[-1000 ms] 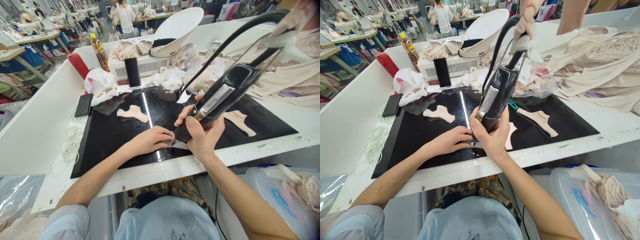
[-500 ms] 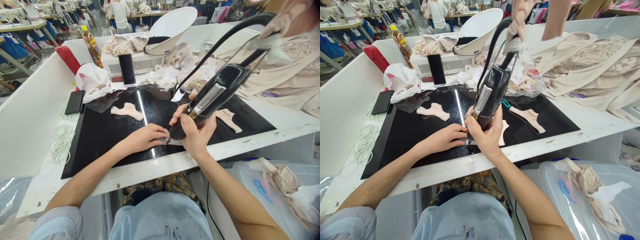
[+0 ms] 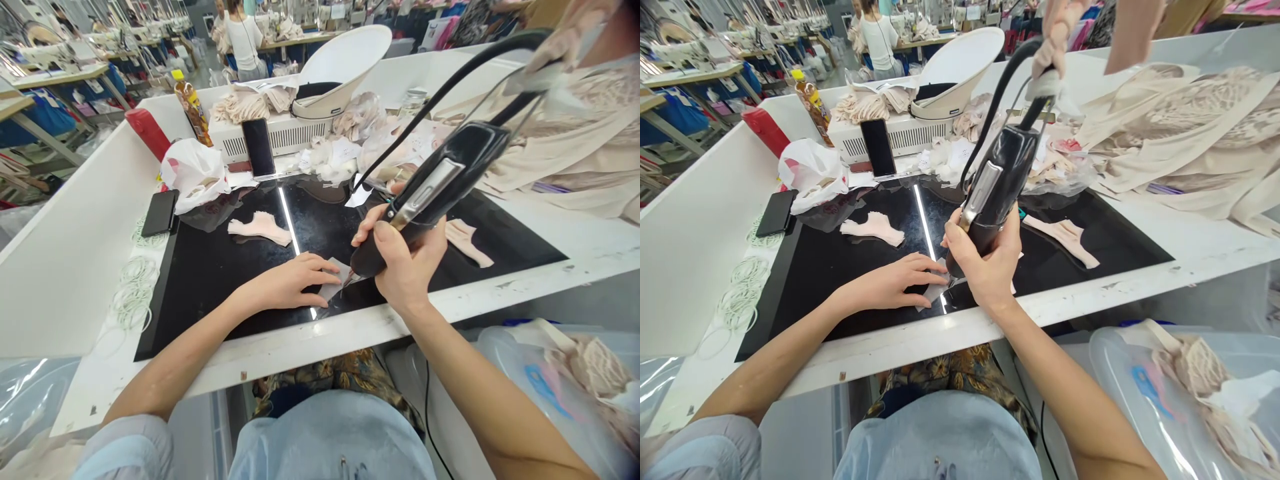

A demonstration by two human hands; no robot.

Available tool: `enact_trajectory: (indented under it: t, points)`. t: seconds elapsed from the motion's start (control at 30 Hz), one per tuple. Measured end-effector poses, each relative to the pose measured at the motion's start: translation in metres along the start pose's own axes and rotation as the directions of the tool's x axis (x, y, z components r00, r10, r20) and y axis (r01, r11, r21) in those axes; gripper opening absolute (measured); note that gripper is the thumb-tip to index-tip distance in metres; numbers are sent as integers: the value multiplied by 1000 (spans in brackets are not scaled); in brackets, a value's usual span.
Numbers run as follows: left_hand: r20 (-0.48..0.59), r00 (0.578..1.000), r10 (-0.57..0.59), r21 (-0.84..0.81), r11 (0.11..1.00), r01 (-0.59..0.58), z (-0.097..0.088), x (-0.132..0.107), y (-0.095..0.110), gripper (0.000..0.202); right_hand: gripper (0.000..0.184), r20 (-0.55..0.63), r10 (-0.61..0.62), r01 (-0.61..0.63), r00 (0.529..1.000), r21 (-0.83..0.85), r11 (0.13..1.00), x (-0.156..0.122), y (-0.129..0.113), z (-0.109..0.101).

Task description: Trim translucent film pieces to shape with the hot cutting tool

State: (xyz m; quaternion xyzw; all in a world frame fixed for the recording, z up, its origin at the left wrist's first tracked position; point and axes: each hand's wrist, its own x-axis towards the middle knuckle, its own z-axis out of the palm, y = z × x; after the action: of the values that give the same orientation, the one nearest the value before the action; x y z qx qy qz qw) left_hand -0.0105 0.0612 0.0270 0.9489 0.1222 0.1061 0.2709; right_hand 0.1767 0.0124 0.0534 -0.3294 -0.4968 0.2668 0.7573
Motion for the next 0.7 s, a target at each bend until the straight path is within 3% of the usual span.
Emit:
enact_trajectory:
  t: [0.53, 0.7]
  points:
    - [41, 999, 12, 43, 999, -13, -2, 0, -3, 53, 31, 50, 38, -43, 998, 91, 995, -11, -3, 11]
    - [35, 999, 25, 42, 999, -26, 0, -1, -8, 52, 41, 34, 74, -77, 997, 117, 990, -16, -2, 14]
